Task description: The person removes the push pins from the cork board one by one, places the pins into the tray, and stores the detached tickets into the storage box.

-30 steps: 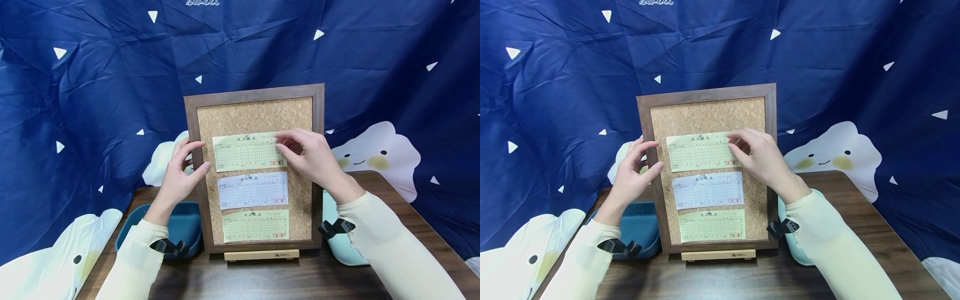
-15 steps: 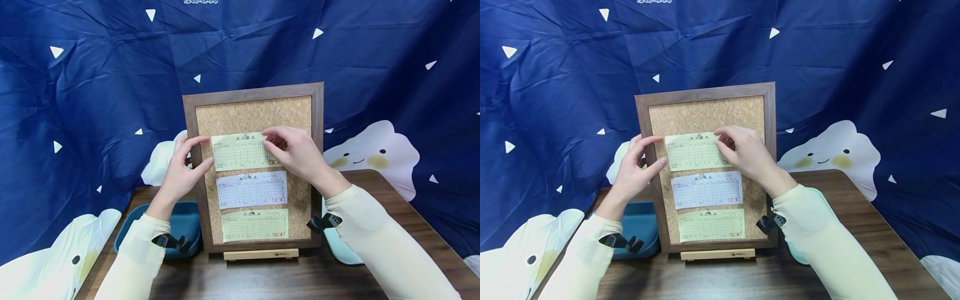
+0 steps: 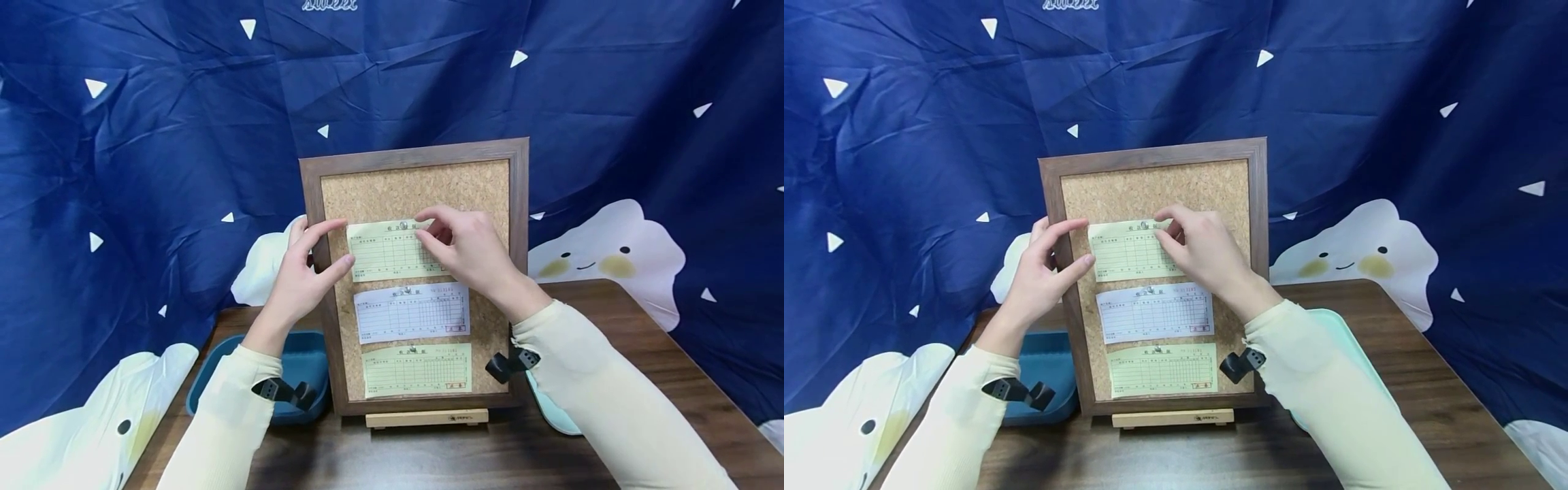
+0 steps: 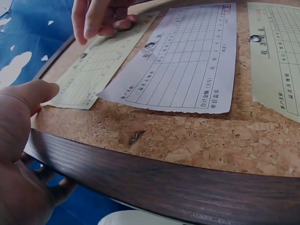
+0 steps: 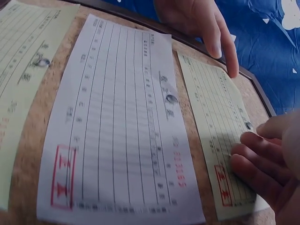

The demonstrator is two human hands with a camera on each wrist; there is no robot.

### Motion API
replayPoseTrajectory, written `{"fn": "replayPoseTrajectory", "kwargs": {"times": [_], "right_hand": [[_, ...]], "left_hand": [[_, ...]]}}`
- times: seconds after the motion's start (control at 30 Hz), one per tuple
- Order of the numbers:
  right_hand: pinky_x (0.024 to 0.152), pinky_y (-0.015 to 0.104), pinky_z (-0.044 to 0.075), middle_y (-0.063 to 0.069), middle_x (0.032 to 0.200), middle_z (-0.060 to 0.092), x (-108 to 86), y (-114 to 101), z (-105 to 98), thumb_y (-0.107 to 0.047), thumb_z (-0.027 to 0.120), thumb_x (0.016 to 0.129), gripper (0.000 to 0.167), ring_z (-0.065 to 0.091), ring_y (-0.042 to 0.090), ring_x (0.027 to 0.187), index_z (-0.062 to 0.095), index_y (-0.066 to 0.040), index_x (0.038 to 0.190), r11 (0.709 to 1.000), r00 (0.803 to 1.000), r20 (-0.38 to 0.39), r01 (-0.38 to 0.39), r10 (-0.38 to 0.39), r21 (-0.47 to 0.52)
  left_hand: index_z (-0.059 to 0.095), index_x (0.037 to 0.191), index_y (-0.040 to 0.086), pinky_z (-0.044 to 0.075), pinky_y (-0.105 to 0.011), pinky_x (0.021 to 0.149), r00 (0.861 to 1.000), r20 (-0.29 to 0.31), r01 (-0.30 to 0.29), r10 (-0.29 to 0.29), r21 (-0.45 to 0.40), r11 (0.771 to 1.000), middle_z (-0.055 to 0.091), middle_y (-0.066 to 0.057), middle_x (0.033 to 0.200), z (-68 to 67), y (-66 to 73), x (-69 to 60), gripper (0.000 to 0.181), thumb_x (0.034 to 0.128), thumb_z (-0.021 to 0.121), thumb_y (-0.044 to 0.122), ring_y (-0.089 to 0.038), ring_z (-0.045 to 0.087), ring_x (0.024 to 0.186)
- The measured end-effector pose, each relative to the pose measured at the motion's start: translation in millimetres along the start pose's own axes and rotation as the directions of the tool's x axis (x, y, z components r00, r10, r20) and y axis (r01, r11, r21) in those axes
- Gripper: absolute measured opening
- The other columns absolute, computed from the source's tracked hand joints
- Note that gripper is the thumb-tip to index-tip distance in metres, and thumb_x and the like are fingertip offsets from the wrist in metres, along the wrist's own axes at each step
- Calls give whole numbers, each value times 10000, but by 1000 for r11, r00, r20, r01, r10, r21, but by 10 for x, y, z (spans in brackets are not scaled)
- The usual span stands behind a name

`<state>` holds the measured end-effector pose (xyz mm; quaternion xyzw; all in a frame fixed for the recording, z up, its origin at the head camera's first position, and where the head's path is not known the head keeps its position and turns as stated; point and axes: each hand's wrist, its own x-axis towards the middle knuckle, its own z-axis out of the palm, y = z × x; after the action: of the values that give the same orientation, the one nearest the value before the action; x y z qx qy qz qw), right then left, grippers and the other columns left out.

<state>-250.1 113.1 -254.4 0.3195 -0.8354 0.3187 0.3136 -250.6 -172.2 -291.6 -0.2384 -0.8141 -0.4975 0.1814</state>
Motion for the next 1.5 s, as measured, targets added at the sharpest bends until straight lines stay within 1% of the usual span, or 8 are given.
{"fn": "replayPoseTrajectory", "kwargs": {"times": [0.23, 0.5, 0.77, 0.83, 1.0, 1.2, 1.37, 1.5], "right_hand": [[692, 315, 535, 99, 827, 788, 16, -65, 102, -79, 734, 1005, 167, 692, 202, 710, 764, -6, 1152, 997, 997, -5, -78, 78, 26], [685, 304, 495, 87, 805, 780, 40, -125, 171, -80, 719, 1007, 150, 669, 198, 687, 770, -13, 1131, 991, 991, -28, -130, 131, 23], [688, 314, 479, 93, 819, 786, 54, -173, 212, -85, 709, 997, 142, 674, 222, 700, 770, -18, 1107, 981, 981, -43, -190, 191, 26], [675, 308, 477, 95, 820, 782, 62, -184, 217, -83, 703, 1000, 137, 666, 221, 691, 765, -19, 1103, 978, 977, -39, -209, 209, 26], [627, 268, 472, 93, 812, 765, 81, -207, 229, -77, 704, 1003, 125, 653, 205, 655, 750, -16, 1102, 968, 967, -36, -249, 250, 32], [566, 230, 485, 87, 820, 771, 89, -236, 242, -96, 711, 1015, 125, 676, 171, 598, 740, -17, 1108, 953, 953, -16, -302, 302, 37], [587, 266, 506, 79, 821, 770, 103, -265, 251, -118, 717, 1014, 137, 673, 183, 622, 739, -20, 1107, 948, 948, -20, -317, 318, 10], [622, 303, 511, 77, 802, 764, 113, -281, 255, -123, 714, 1004, 137, 667, 197, 623, 744, -18, 1087, 948, 947, -40, -319, 318, -8]], "left_hand": [[640, 1486, 147, 365, -518, 1126, 998, -37, -56, 55, -4, 998, 297, -156, 1628, 69, -4, 27, 528, 980, 791, 156, -285, 337, 1441], [659, 1444, 116, 337, -557, 1196, 996, -66, -57, 56, -24, 998, 252, -163, 1651, 104, 2, 31, 469, 992, 783, 133, -293, 322, 1478], [678, 1396, 98, 153, -664, 1294, 996, -70, -54, 53, -10, 998, 168, -191, 1716, 115, 17, 22, 424, 989, 785, 150, -297, 58, 1627], [678, 1386, 94, 130, -675, 1299, 997, -68, -48, 47, -13, 999, 160, -191, 1720, 118, 19, 25, 414, 989, 782, 147, -301, 26, 1639], [694, 1330, 90, 148, -657, 1295, 997, -70, -41, 40, -8, 999, 191, -179, 1692, 128, 20, 37, 355, 987, 774, 140, -292, 48, 1623], [708, 1216, 81, 261, -597, 1241, 997, -75, -26, 26, -1, 1000, 233, -165, 1620, 140, 6, 26, 269, 969, 794, 145, -288, 164, 1546], [693, 1156, 87, 278, -601, 1225, 996, -87, -16, 15, -14, 1000, 237, -145, 1593, 154, -4, 17, 248, 966, 808, 196, -298, 204, 1521], [697, 1143, 82, 333, -540, 1144, 995, -99, -24, 21, -32, 999, 269, -140, 1533, 177, -7, 24, 210, 995, 772, 211, -305, 270, 1446]]}}
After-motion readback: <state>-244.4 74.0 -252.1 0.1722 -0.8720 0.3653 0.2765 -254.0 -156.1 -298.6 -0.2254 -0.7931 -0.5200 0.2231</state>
